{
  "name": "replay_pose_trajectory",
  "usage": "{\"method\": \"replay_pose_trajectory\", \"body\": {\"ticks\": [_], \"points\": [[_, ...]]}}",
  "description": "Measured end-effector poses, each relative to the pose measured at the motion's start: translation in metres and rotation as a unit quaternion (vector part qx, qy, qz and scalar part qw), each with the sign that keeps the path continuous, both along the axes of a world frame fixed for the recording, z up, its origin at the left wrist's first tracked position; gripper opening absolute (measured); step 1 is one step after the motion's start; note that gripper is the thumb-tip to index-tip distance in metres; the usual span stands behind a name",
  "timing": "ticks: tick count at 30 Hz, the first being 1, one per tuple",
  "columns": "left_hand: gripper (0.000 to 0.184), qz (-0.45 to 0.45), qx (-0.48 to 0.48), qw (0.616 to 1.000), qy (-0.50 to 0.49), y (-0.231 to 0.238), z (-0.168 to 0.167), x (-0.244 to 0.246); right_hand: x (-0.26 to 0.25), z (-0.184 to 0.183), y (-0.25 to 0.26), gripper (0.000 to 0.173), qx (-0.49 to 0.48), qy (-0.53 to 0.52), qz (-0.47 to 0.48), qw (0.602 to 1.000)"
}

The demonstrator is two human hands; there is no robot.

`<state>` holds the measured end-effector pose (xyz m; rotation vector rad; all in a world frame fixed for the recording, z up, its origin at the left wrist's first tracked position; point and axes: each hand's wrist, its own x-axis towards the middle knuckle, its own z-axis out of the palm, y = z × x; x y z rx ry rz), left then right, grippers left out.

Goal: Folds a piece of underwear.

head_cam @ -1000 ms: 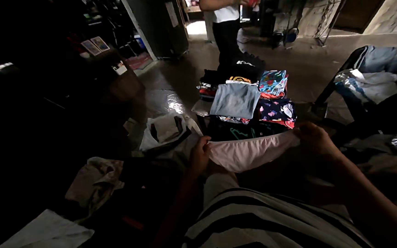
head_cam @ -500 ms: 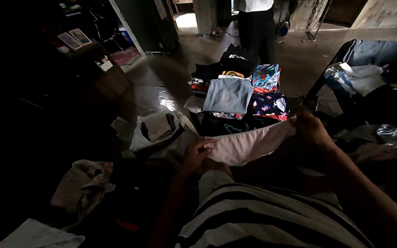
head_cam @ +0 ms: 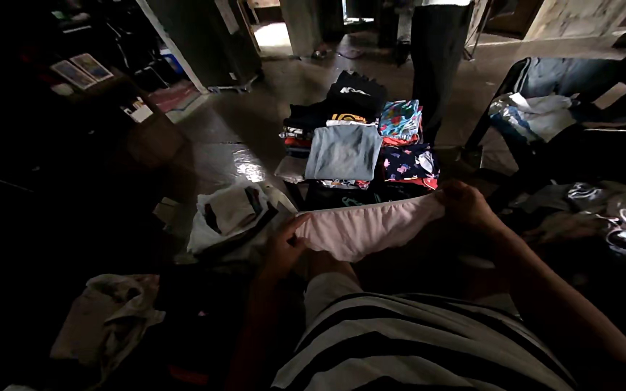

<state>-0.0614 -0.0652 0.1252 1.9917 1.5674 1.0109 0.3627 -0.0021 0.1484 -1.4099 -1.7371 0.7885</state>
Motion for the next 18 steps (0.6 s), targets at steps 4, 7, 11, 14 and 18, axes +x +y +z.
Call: {"method": "replay_pose_trajectory", "body": {"ticks": [4,7,11,14,18], "points": [[0.051,-0.014,-0.013,0.999,0.040,-0.001,0.002,-0.004,-0.005,-0.004,0.000,0.021,-0.053,-0.038,0.053,0.996],[0.051,-0.007,-0.008,1.000,0.030,-0.006,0.000,-0.007,-0.009,-0.006,-0.001,0.024,-0.103,-0.036,0.075,0.991],[0.044,0.007,0.015,1.000,0.012,-0.007,-0.001,-0.011,-0.007,-0.005,0.006,0.025,-0.059,-0.042,0.078,0.994],[0.039,-0.001,0.052,0.999,-0.007,-0.001,-0.005,-0.012,-0.008,0.006,0.005,0.025,-0.042,-0.039,0.094,0.994],[0.028,0.056,0.080,0.994,-0.044,-0.002,-0.003,-0.004,-0.005,0.004,0.003,0.025,-0.024,-0.004,0.116,0.993]]}}
